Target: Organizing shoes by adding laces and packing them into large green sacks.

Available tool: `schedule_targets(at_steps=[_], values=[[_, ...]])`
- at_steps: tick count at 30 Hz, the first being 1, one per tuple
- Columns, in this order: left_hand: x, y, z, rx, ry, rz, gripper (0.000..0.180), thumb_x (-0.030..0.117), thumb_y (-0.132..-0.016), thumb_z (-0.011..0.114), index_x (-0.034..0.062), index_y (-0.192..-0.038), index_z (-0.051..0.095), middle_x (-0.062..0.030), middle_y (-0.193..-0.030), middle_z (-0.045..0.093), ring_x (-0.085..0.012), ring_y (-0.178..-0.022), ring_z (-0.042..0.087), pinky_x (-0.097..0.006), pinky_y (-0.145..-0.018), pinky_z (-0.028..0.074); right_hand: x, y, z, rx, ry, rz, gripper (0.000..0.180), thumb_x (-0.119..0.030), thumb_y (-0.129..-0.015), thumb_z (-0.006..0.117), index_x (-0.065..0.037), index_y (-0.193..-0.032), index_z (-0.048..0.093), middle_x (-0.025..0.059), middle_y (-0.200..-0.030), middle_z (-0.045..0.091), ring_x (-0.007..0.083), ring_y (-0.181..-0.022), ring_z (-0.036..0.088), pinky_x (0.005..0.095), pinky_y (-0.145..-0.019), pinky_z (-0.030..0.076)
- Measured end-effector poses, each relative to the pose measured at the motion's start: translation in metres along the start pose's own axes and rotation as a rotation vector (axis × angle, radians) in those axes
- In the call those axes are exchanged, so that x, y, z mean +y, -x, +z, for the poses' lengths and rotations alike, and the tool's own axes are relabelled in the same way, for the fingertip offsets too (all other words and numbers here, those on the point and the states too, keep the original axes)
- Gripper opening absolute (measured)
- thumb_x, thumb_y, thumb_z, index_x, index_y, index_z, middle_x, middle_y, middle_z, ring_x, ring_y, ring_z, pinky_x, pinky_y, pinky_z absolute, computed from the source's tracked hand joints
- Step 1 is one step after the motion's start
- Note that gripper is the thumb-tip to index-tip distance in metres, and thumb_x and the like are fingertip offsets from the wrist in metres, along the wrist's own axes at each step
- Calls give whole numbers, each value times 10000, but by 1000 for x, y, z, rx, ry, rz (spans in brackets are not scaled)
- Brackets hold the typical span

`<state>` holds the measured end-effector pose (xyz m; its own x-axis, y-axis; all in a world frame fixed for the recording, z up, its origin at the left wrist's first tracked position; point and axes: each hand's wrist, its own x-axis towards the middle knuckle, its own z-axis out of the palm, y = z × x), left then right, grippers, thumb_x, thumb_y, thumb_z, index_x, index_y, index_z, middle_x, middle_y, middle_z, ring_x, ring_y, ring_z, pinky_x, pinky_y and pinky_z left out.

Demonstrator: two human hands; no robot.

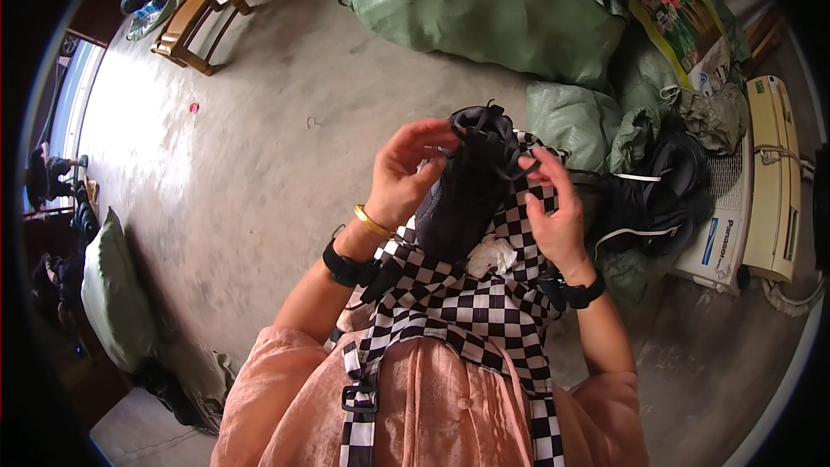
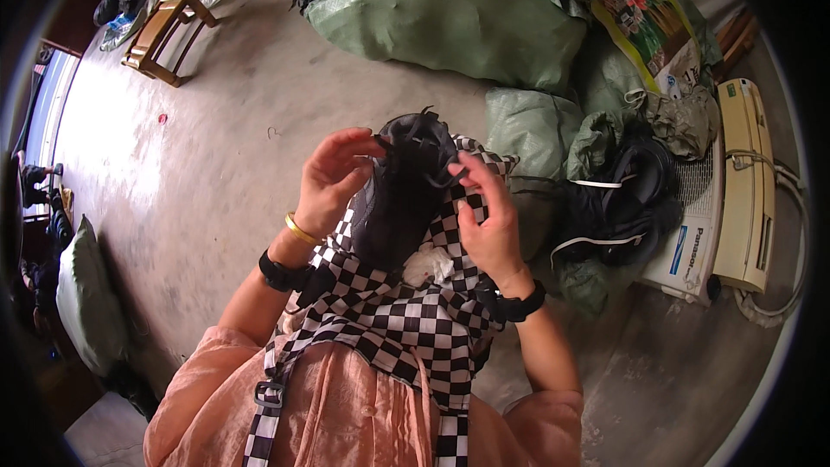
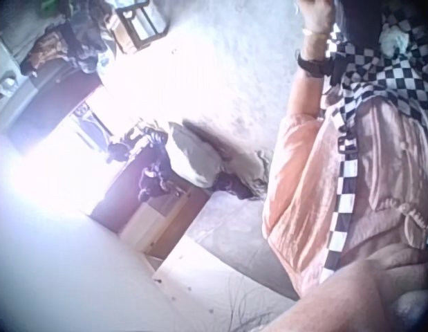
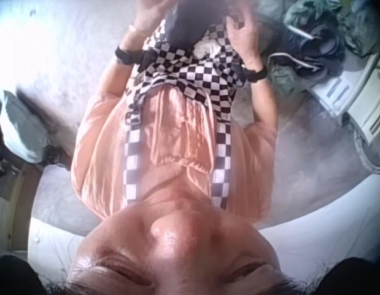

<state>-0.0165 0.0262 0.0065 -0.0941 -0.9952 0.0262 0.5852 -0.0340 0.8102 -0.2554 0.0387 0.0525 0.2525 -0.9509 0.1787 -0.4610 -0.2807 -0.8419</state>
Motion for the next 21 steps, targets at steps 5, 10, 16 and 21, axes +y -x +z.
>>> schedule_targets(at_steps=[5, 10, 16, 21], values=[[-11, 12, -12, 52, -586, 208, 450, -135, -803, 601, 12, -1225, 549, -100, -1117, 673, -184, -1060, 644, -312, -888, 509, 20, 6, 9, -69, 469, -363, 652, 92, -717, 628, -124, -1325, 535, 37, -1029, 635, 282, -973, 568, 408, -870, 437], [-17, 11, -8, 7, -966, 473, 358, -94, -751, 680, 42, -1079, 631, -92, -995, 680, -239, -905, 664, -321, -803, 530, 25, 0, 13, -38, 477, -452, 604, 68, -722, 648, -108, -1294, 567, 52, -985, 647, 270, -960, 579, 418, -844, 439], [-10, -7, -6, -240, -1135, 660, 348, -90, -690, 690, 44, -1006, 629, -87, -939, 658, -285, -848, 630, -370, -714, 532, 20, -6, 13, -62, 491, -547, 608, 110, -684, 625, -68, -1263, 573, 86, -959, 641, 279, -882, 597, 421, -822, 451], [-8, -6, -8, -189, -1185, 690, 312, -117, -680, 654, 43, -943, 604, -93, -887, 625, -289, -779, 633, -372, -661, 530, 31, -1, 16, -10, 333, -421, 545, 167, -723, 617, -39, -1223, 548, 124, -960, 623, 309, -847, 604, 391, -767, 506]])
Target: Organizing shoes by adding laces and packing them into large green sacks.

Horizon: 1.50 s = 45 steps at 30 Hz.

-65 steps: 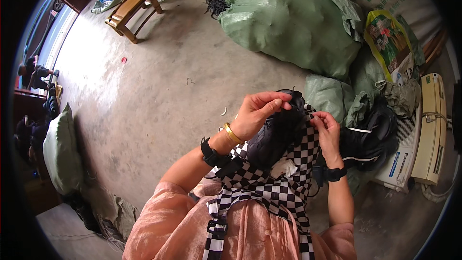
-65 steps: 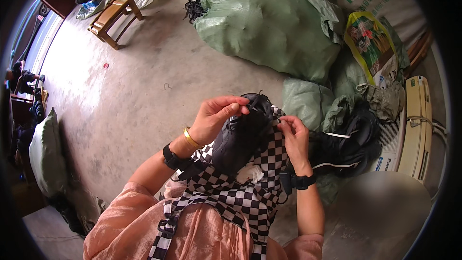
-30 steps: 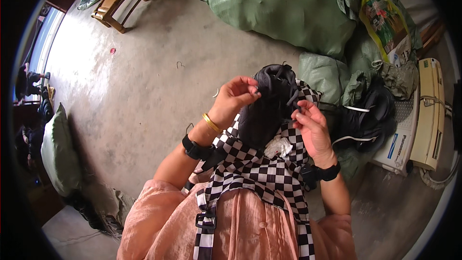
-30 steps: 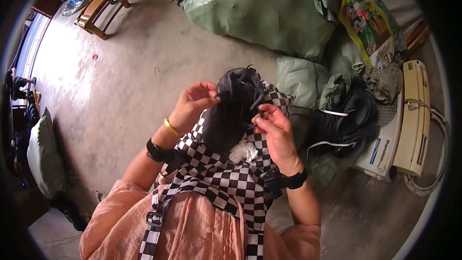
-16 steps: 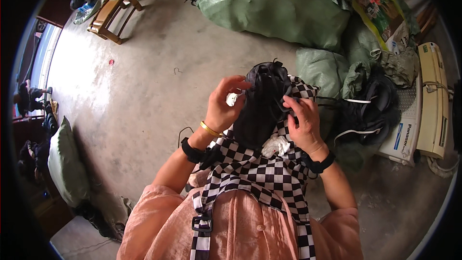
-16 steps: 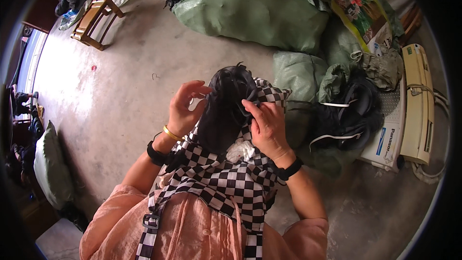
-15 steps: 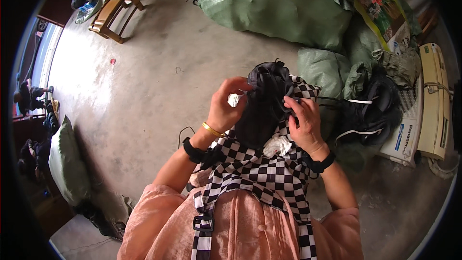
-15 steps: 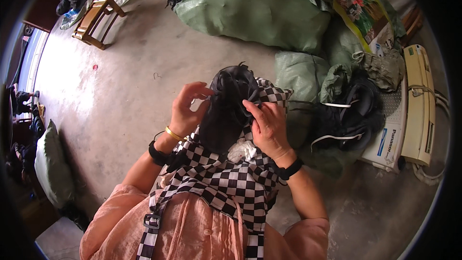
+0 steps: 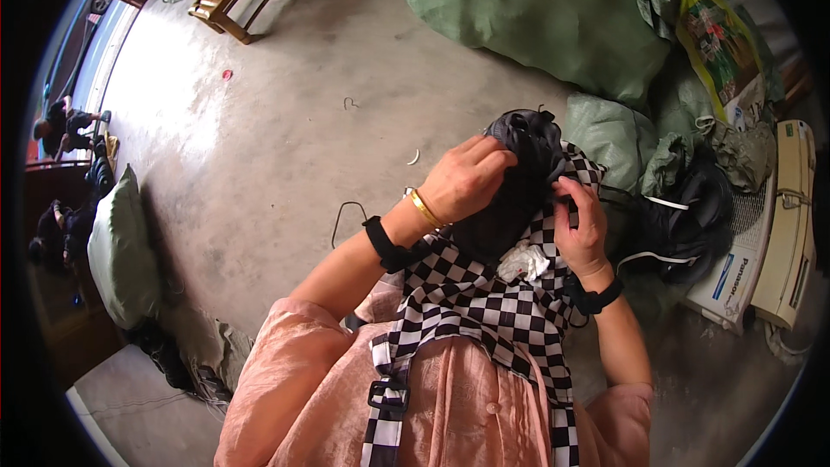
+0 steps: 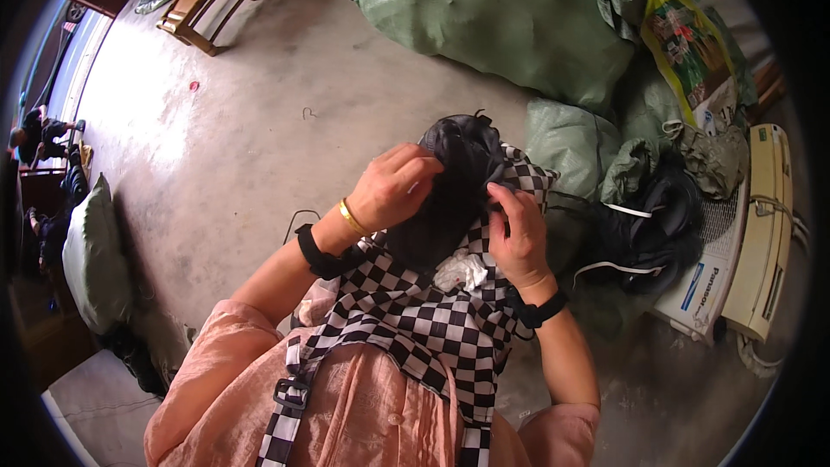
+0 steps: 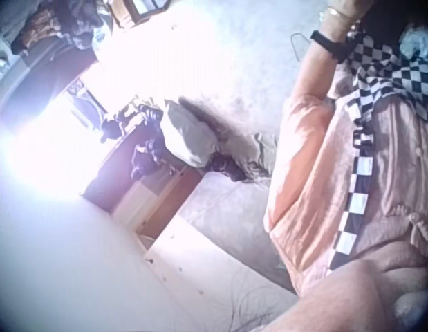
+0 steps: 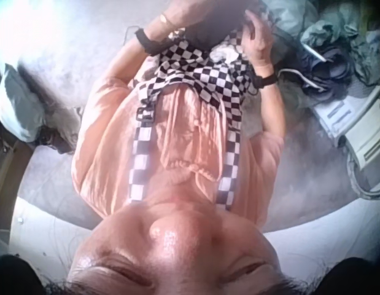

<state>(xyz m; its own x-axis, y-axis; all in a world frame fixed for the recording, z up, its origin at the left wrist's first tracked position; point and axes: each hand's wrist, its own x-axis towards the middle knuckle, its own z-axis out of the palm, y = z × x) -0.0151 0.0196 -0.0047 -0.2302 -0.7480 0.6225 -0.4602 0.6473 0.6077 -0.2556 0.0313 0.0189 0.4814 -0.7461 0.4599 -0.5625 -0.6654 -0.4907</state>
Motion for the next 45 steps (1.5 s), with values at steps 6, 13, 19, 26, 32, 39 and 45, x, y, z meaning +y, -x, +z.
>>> schedule_targets(at_steps=[6, 13, 19, 26, 32, 39, 45], values=[[5, 3, -1, -7, 45, -76, 312, -132, -708, 609, 40, -968, 593, -97, -899, 620, -278, -720, 639, -354, -597, 534, 1, 9, -6, 59, -34, 37, 472, 152, -743, 645, -41, -1164, 555, 121, -954, 621, 313, -839, 616, 391, -766, 518], [0, -1, -3, -9, 226, -208, 333, -66, -725, 649, 33, -1032, 569, -100, -911, 626, -238, -773, 662, -336, -624, 550, -2, 12, -20, 20, 75, -112, 482, 100, -706, 705, -58, -1134, 546, 104, -957, 601, 294, -866, 614, 385, -763, 502], [3, -34, 1, 6, 249, -555, 449, 53, -731, 733, 8, -1145, 567, -94, -976, 657, -187, -840, 645, -310, -730, 536, -10, -6, -30, 19, 71, -8, 575, -103, -768, 708, -52, -1304, 506, 112, -1154, 635, 251, -853, 603, 379, -815, 453], [1, -8, -21, -15, 341, -383, 386, -38, -739, 650, 7, -1120, 608, -83, -959, 663, -177, -910, 630, -297, -853, 479, 1, 12, -44, -251, 60, -40, 545, -62, -724, 718, -49, -1250, 574, 89, -1072, 652, 246, -861, 611, 367, -776, 467], [-20, 53, -56, 352, 1360, -846, 385, 172, -921, 507, -21, -1253, 538, -166, -1196, 635, -291, -1164, 586, -406, -1024, 436, -2, 45, -40, -103, -53, 192, 437, 23, -758, 675, -20, -1185, 599, 141, -1203, 562, 248, -915, 609, 344, -761, 533], [-19, 75, -66, 494, 1809, -855, 471, 266, -930, 458, 19, -1309, 591, -153, -1420, 527, -276, -1365, 414, -424, -1148, 277, 12, 47, -34, -167, -67, 345, 341, -18, -794, 622, 23, -1127, 565, 101, -1092, 539, 178, -750, 496, 298, -734, 459], [-20, 78, -62, 600, 1757, -890, 285, 147, -953, 532, 39, -1192, 644, -86, -1237, 635, -232, -1230, 537, -378, -1041, 396, 14, 37, -30, -202, -65, 370, 333, -9, -793, 605, 30, -1120, 556, 103, -1068, 525, 169, -715, 456, 292, -696, 433]])
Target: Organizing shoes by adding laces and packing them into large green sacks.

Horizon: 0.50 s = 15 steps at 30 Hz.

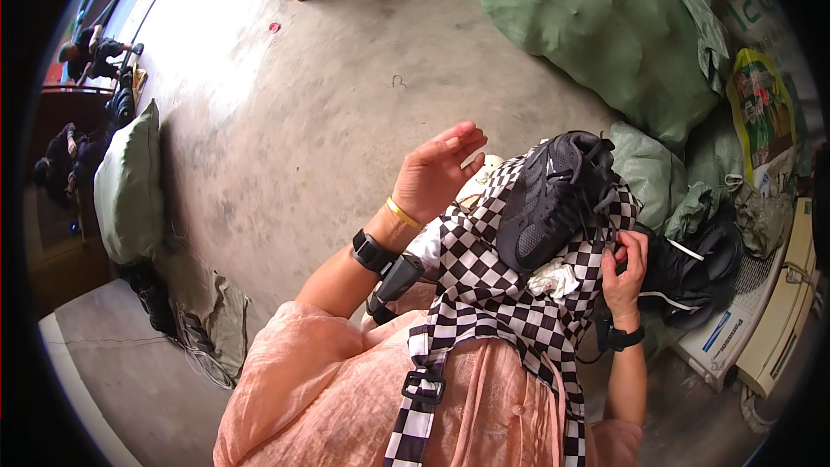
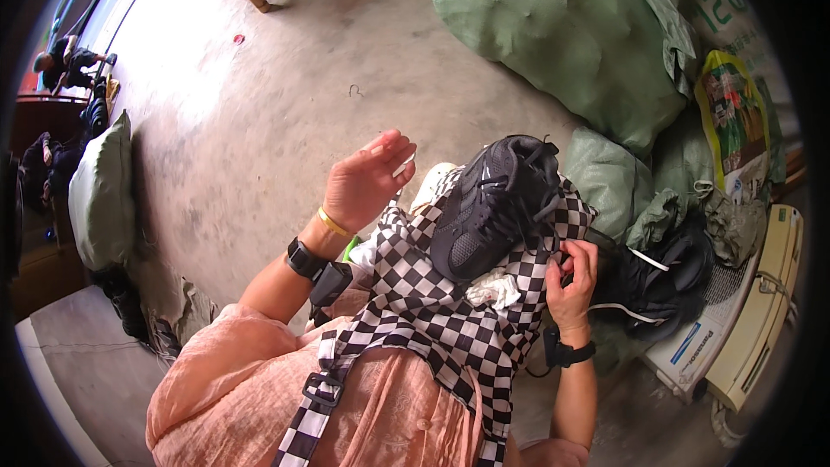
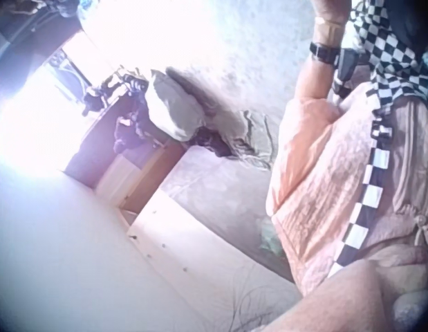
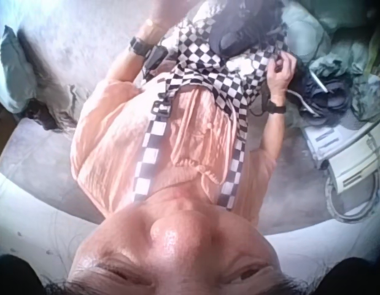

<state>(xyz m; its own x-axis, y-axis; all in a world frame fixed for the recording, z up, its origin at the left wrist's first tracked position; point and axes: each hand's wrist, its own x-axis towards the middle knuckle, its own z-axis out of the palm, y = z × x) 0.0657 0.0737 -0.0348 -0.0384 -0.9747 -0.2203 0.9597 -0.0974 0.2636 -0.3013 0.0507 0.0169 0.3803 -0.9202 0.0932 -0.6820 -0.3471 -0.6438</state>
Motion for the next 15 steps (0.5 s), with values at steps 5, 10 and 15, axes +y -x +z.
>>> schedule_targets(at_steps=[5, 10, 15], values=[[-6, -1, -10, 79, -117, 45, 230, 137, -939, 638, 59, -1154, 656, -49, -1127, 661, -178, -1115, 586, -338, -951, 450, 2, 2, 4, 31, 6, -7, 333, 0, -780, 600, 24, -1110, 561, 102, -1066, 523, 165, -715, 451, 284, -693, 429], [-6, 1, -13, 161, -296, 99, 196, 123, -941, 650, 37, -1113, 687, -49, -1061, 683, -151, -1033, 616, -309, -910, 477, 3, 4, 6, 55, 15, 1, 360, 13, -745, 576, 18, -1106, 571, 97, -1069, 526, 164, -724, 452, 280, -690, 432], [-3, 1, -14, 194, -455, 155, 192, 121, -949, 641, 32, -1112, 691, -43, -1052, 685, -135, -1006, 617, -291, -899, 479, 4, 3, 7, 62, 23, -6, 329, -1, -776, 591, 16, -1104, 570, 97, -1068, 522, 163, -733, 449, 278, -705, 427]])
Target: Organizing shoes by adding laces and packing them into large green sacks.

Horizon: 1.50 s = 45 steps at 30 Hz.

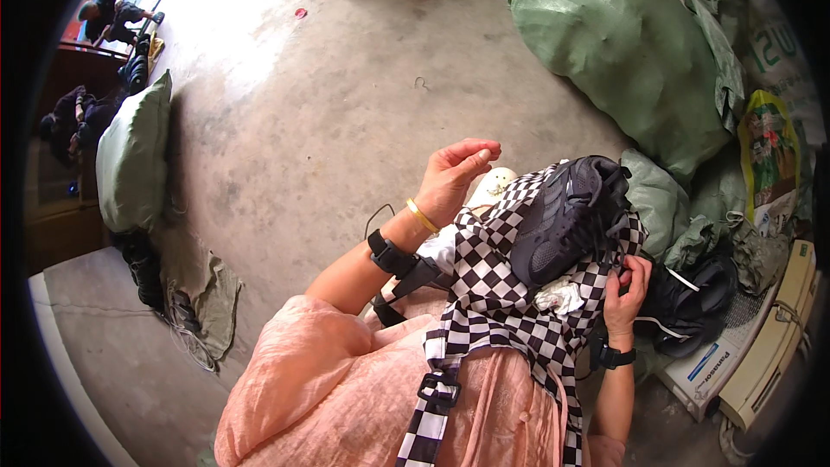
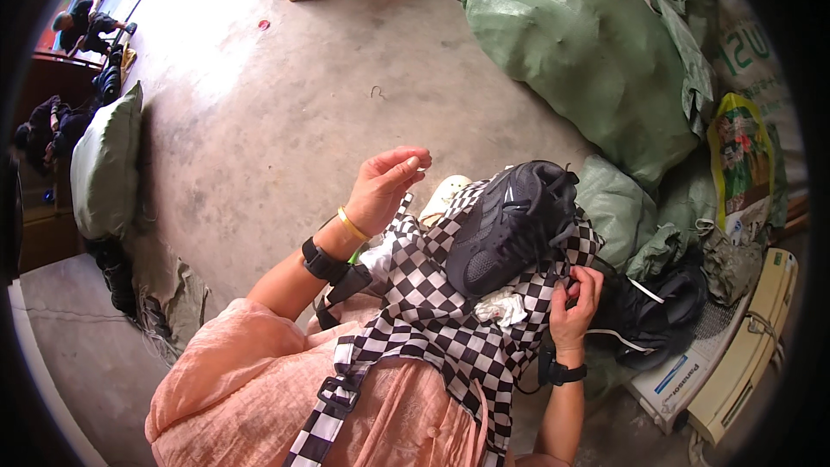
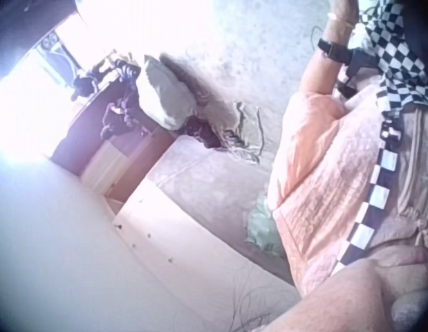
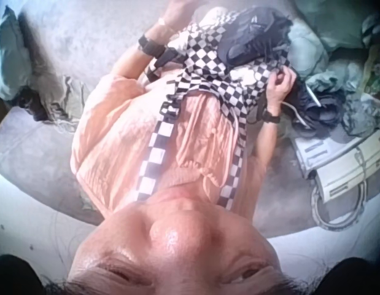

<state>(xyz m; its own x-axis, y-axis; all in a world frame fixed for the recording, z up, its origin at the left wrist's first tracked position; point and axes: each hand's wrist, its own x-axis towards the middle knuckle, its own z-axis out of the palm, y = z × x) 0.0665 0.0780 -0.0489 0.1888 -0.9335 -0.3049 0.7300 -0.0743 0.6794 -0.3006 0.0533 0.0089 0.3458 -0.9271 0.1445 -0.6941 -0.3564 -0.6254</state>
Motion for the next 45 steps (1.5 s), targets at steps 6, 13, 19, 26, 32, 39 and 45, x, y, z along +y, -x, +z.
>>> schedule_targets(at_steps=[6, 13, 19, 26, 32, 39, 45], values=[[4, 3, 4, -54, 15, 40, 187, 108, -943, 646, 24, -1104, 692, -36, -1076, 666, -131, -1024, 604, -287, -902, 474, -1, 0, 1, -10, 9, 27, 324, -3, -785, 597, 18, -1108, 565, 99, -1056, 520, 163, -736, 453, 279, -707, 426], [5, 4, 12, -152, 23, 89, 152, 83, -936, 645, 10, -1054, 708, -53, -1090, 644, -144, -1024, 585, -287, -895, 461, 1, 0, 1, -2, 4, 23, 327, 1, -782, 597, 21, -1107, 567, 96, -1047, 522, 160, -717, 451, 280, -691, 428], [6, 7, 18, -176, -10, 91, 150, 84, -938, 642, 10, -1050, 709, -55, -1094, 636, -151, -1038, 577, -296, -904, 454, -2, 0, 1, 2, 4, 24, 321, 1, -784, 599, 20, -1103, 567, 92, -1051, 525, 155, -712, 448, 279, -688, 427], [11, 12, 34, -287, 88, 53, 215, 96, -958, 559, -4, -1094, 693, -104, -1166, 623, -213, -1139, 571, -347, -971, 441, -3, 0, 1, 11, -24, 39, 323, 2, -784, 600, 15, -1105, 566, 89, -1050, 524, 153, -714, 445, 280, -685, 425], [14, 14, 39, -297, 112, 25, 263, 137, -980, 510, -34, -1081, 682, -120, -1179, 616, -224, -1146, 564, -361, -996, 419, -1, -1, 2, 13, -25, 33, 324, 2, -780, 592, 12, -1103, 564, 89, -1050, 517, 156, -713, 441, 279, -688, 423], [13, 19, 47, -315, -28, 127, 269, 136, -1000, 482, -24, -1066, 688, -110, -1154, 602, -212, -1112, 557, -354, -986, 419, -2, 0, 4, 19, -10, 39, 319, 3, -784, 583, 12, -1103, 566, 86, -1040, 512, 156, -708, 436, 280, -683, 420], [16, 20, 51, -315, -163, 155, 284, 117, -997, 459, -43, -1067, 683, -117, -1154, 601, -219, -1099, 556, -355, -987, 408, -3, 0, 4, 22, -11, 52, 312, 11, -785, 590, 9, -1096, 568, 81, -1036, 515, 154, -712, 437, 278, -678, 418]])
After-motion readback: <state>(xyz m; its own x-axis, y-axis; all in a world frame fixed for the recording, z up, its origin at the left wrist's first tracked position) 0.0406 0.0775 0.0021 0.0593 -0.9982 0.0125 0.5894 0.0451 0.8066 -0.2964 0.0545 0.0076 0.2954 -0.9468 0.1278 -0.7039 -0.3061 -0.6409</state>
